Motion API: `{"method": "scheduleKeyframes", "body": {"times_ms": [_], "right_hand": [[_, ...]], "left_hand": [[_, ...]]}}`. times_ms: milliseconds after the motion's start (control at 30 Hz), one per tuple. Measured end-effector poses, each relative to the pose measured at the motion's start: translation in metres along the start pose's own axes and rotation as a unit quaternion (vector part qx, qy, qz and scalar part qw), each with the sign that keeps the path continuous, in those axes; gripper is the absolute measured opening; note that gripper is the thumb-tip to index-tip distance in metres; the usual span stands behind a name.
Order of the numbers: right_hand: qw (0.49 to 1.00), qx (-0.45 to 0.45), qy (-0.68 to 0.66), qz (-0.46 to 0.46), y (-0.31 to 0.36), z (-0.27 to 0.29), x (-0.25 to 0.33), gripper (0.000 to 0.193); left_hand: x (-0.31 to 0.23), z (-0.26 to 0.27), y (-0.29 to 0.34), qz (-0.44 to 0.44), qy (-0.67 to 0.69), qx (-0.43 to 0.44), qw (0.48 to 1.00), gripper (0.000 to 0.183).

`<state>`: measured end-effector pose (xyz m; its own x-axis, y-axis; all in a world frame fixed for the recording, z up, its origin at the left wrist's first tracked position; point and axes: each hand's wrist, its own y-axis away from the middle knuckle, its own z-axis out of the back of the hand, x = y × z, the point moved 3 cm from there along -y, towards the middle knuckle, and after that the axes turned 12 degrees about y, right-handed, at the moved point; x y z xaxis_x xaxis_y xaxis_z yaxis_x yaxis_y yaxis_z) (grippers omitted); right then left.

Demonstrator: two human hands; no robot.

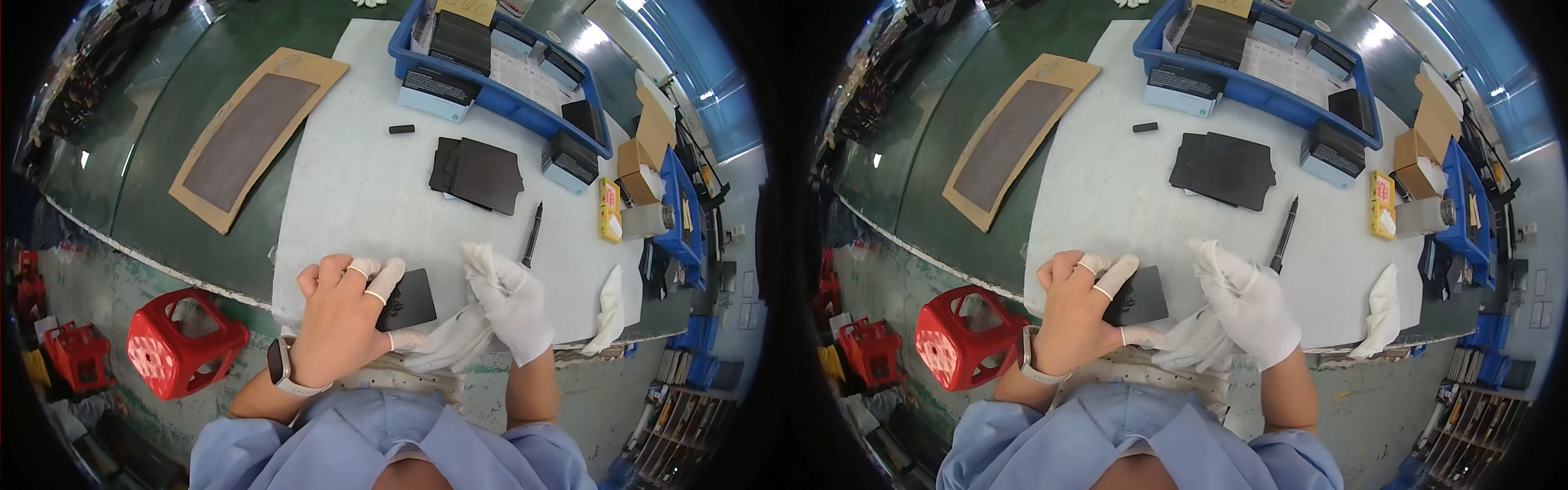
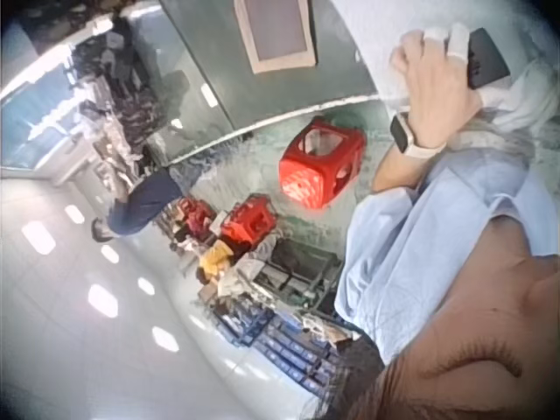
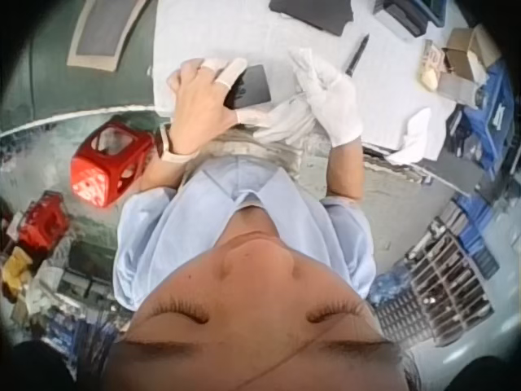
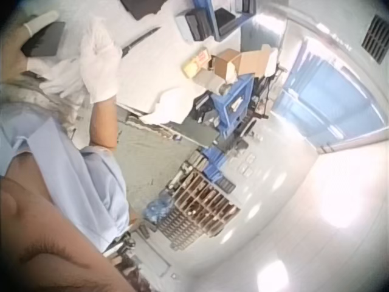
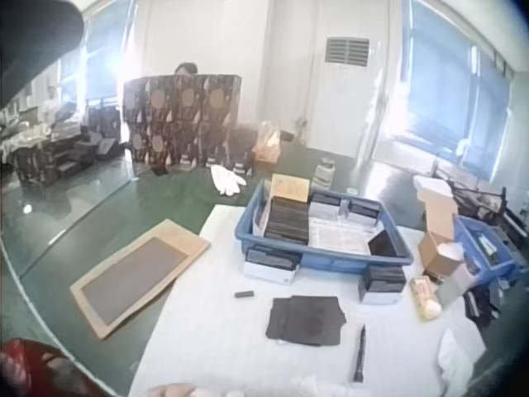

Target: The person wipes a small black rectangular electronic component with a white cloth. They repeatedly rub the surface and edges of the item, occasionally flipping it over to clean different sides. The person also wipes the cloth itself and briefly looks around the factory floor before resuming the cleaning task.

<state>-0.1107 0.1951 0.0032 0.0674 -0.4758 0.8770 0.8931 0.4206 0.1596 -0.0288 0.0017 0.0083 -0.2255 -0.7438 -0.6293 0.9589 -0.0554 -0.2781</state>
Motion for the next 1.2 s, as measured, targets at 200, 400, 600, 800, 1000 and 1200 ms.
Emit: {"method": "scheduleKeyframes", "body": {"times_ms": [200, 400, 600, 800, 1000, 1200], "right_hand": [[0.99, 0.032, 0.127, 0.051, -0.011, -0.003, -0.004, 0.036], [0.993, 0.004, 0.113, 0.035, -0.009, -0.004, -0.005, 0.036], [0.992, -0.006, 0.118, 0.052, -0.008, -0.003, -0.005, 0.035], [0.991, -0.023, 0.107, 0.082, -0.008, -0.004, -0.005, 0.032], [0.983, -0.006, 0.143, 0.117, -0.008, -0.003, -0.002, 0.03], [0.941, 0.049, 0.279, 0.188, -0.017, -0.007, 0.017, 0.028]], "left_hand": [[0.004, -0.002, 0.001, -0.004, -0.008, -0.025, 1.0, 0.071], [0.0, 0.003, 0.0, -0.001, 0.013, -0.041, 0.999, 0.074], [-0.007, 0.005, 0.0, 0.001, 0.024, -0.043, 0.999, 0.08], [-0.008, 0.003, 0.0, -0.002, 0.025, -0.038, 0.999, 0.078], [0.004, -0.002, -0.001, 0.022, 0.026, -0.048, 0.998, 0.078], [0.014, -0.008, 0.0, 0.011, 0.032, -0.043, 0.998, 0.066]]}}
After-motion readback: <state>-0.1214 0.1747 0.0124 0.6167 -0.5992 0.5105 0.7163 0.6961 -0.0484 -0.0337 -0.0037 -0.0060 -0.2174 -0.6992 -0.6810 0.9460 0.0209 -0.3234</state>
